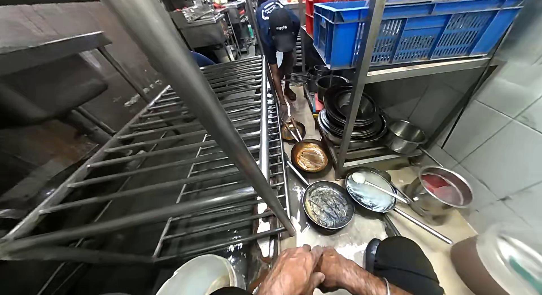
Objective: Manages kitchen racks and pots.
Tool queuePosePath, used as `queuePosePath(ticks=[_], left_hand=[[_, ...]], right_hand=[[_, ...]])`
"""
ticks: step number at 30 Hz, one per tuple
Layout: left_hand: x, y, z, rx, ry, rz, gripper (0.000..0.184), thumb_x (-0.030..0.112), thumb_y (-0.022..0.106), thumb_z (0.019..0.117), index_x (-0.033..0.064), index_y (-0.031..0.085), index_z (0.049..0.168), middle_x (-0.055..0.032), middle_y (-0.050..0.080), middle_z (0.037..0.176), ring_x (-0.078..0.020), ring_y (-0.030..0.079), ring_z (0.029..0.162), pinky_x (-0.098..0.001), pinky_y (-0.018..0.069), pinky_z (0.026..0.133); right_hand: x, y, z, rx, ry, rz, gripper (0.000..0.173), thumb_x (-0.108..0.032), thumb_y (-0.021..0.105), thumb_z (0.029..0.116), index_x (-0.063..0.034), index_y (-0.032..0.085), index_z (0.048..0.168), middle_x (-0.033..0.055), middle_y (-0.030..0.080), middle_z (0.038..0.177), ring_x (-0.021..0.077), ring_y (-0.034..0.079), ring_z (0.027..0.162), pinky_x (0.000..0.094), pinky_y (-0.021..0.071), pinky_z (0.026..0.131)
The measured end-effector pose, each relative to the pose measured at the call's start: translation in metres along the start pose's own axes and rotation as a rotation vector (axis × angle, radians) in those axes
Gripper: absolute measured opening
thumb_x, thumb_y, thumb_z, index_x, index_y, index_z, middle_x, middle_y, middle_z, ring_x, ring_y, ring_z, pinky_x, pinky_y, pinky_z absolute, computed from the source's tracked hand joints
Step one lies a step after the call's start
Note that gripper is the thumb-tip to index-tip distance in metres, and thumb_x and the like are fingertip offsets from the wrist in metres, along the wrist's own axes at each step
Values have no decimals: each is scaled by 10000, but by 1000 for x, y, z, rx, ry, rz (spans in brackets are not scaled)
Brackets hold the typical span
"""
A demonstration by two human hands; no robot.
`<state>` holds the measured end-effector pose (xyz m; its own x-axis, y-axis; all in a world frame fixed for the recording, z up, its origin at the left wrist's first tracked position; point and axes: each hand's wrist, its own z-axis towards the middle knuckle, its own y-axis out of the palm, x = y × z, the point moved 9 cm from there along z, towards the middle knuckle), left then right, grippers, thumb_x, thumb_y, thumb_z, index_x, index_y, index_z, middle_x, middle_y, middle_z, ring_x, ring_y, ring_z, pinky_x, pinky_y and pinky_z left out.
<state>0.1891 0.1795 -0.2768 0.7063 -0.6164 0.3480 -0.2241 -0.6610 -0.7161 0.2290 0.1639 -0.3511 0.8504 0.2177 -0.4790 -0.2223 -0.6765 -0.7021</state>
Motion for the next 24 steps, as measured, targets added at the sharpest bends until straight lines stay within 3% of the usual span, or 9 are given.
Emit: queuePosePath(ticks=[15,24], left_hand=[[0,0,-1,10,-13,20,502,453,583,1029,151,571,1430,-170,672,1289,-371,668,1174,-605,533,975],[-1,2,-3,18,-23,7,516,451,601,1022,151,573,1442,-175,666,1321,-378,649,1219,-613,513,1017]], right_hand=[[-14,-6,-8,19,-37,15,352,-270,632,1003,31,693,1175,268,693,1212,451,645,1172,663,467,978],[-12,-3,-10,104,-48,61,334,-260,669,978,45,706,1108,273,706,1146,458,663,1119,667,480,948]])
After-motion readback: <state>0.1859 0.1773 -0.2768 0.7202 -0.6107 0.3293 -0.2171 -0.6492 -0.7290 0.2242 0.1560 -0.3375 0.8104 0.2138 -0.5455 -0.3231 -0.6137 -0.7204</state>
